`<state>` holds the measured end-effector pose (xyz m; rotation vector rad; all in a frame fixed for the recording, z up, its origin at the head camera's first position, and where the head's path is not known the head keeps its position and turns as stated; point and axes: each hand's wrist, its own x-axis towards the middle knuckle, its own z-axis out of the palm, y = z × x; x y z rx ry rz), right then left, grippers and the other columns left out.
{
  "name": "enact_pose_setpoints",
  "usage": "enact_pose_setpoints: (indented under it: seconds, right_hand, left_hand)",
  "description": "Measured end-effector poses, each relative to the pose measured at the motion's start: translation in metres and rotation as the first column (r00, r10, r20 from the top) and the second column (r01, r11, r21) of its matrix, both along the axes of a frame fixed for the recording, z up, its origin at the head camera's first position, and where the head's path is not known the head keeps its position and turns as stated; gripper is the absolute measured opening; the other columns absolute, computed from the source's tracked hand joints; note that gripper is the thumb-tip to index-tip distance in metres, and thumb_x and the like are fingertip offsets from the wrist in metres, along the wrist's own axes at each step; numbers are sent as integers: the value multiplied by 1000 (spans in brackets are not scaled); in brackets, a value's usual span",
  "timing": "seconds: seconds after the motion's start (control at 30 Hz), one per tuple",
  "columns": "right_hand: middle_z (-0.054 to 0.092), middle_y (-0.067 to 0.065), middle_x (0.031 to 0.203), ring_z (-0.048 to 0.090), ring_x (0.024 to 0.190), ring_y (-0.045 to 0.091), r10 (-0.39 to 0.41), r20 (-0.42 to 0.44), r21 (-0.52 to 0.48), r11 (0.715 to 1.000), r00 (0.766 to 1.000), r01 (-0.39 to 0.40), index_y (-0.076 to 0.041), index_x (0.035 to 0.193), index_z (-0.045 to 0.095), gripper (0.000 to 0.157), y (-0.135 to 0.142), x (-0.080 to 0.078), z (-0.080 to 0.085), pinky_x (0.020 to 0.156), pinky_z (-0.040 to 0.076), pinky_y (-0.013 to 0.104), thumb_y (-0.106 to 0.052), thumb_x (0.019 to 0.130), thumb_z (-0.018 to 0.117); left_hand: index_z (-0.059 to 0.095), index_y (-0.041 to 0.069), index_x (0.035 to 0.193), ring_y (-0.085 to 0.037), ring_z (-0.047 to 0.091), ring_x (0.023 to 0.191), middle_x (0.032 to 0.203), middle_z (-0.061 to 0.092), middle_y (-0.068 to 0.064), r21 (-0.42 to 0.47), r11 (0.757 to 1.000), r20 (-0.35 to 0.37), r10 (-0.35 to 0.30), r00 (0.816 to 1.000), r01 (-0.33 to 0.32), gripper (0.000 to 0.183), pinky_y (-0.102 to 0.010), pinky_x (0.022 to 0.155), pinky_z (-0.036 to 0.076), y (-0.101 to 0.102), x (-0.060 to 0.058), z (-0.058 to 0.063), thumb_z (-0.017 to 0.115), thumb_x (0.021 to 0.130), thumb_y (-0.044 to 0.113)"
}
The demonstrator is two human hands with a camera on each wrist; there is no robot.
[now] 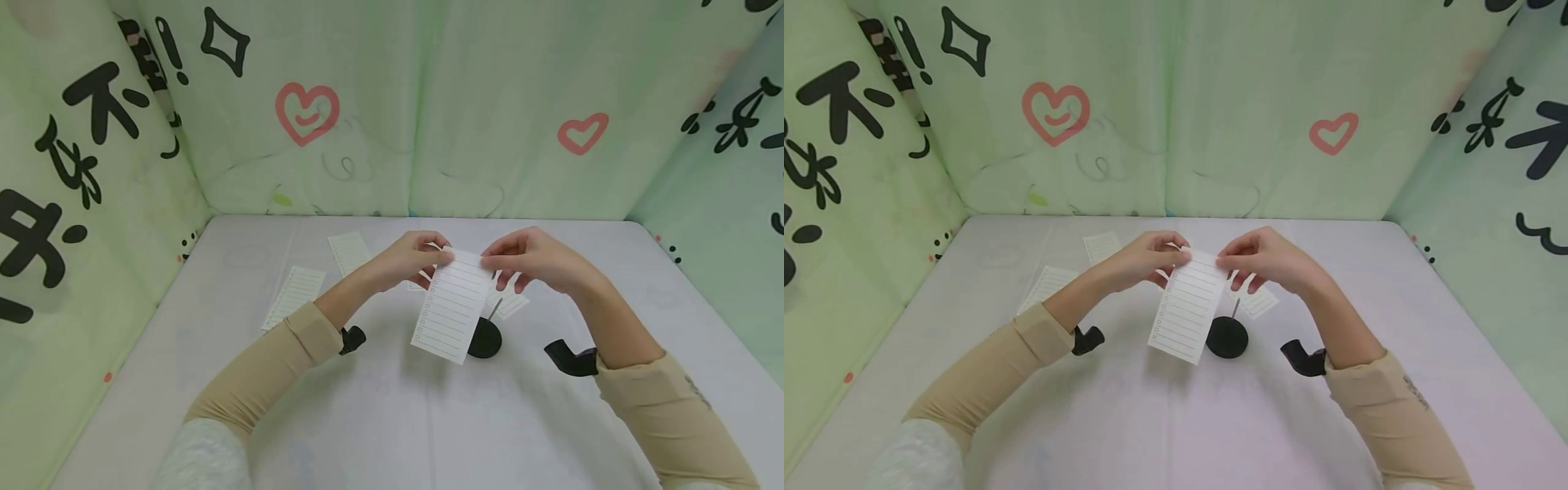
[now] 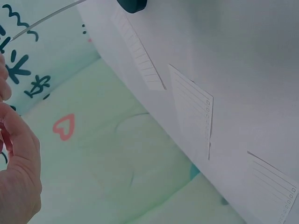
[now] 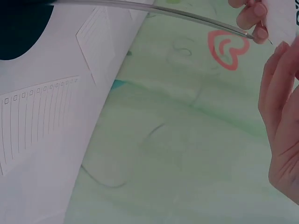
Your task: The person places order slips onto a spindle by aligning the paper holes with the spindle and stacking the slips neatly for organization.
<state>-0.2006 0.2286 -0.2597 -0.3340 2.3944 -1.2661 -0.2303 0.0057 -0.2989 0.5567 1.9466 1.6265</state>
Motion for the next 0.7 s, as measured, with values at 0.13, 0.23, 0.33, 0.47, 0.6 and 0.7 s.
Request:
enact_pose_setpoints:
  seconds: [0.13, 0.23, 0.33, 0.47, 0.6, 0.7]
  right_hand:
    - [61, 9, 74, 56, 58, 17, -27, -2, 9, 1000, 1000, 27, 7, 101, 62, 29, -2, 0, -2, 47, 45, 25, -18, 86, 64]
    - [60, 8, 74, 55, 58, 16, -40, -16, 14, 999, 999, 40, 8, 101, 61, 31, -2, 2, -3, 47, 44, 25, -19, 86, 64]
    - [60, 6, 76, 56, 59, 15, -66, -34, 11, 998, 997, 66, 8, 103, 60, 33, 1, 3, -4, 47, 45, 25, -20, 87, 64]
    - [61, 5, 76, 56, 59, 15, -124, -32, -11, 992, 992, 124, 8, 103, 59, 36, 4, 6, -7, 48, 44, 24, -23, 86, 65]
    - [60, 2, 73, 54, 59, 13, -173, -17, -58, 983, 985, 172, 6, 99, 59, 34, 8, 11, -12, 47, 43, 23, -24, 85, 66]
    - [60, 0, 73, 53, 58, 13, -191, -10, -92, 977, 981, 190, 3, 96, 60, 29, 12, 15, -16, 46, 41, 22, -24, 86, 64]
  left_hand:
    - [53, 2, 104, -19, 60, 68, 89, 63, -10, 4, 1000, 11, -5, 1000, 5, 17, -27, 60, 52, -2, 2, -2, 52, 93, 14]
    - [54, 1, 103, -19, 60, 70, 89, 63, -9, 6, 1000, 28, -21, 999, 21, 16, -28, 63, 53, -4, 4, -6, 53, 93, 14]
    - [54, 2, 98, -18, 60, 71, 88, 63, -7, 7, 999, 52, -41, 998, 40, 13, -28, 64, 53, -7, 8, -12, 53, 93, 13]
    - [55, 2, 90, -17, 59, 71, 85, 64, -4, -1, 998, 94, -61, 994, 61, 9, -27, 62, 52, -13, 16, -21, 55, 91, 12]
    - [57, 3, 87, -16, 57, 71, 83, 64, -3, -21, 996, 125, -86, 988, 89, 10, -26, 63, 51, -20, 26, -29, 57, 90, 12]
    - [58, 3, 84, -15, 57, 69, 81, 64, -2, -25, 993, 153, -108, 982, 113, 11, -24, 61, 50, -25, 34, -34, 58, 90, 12]
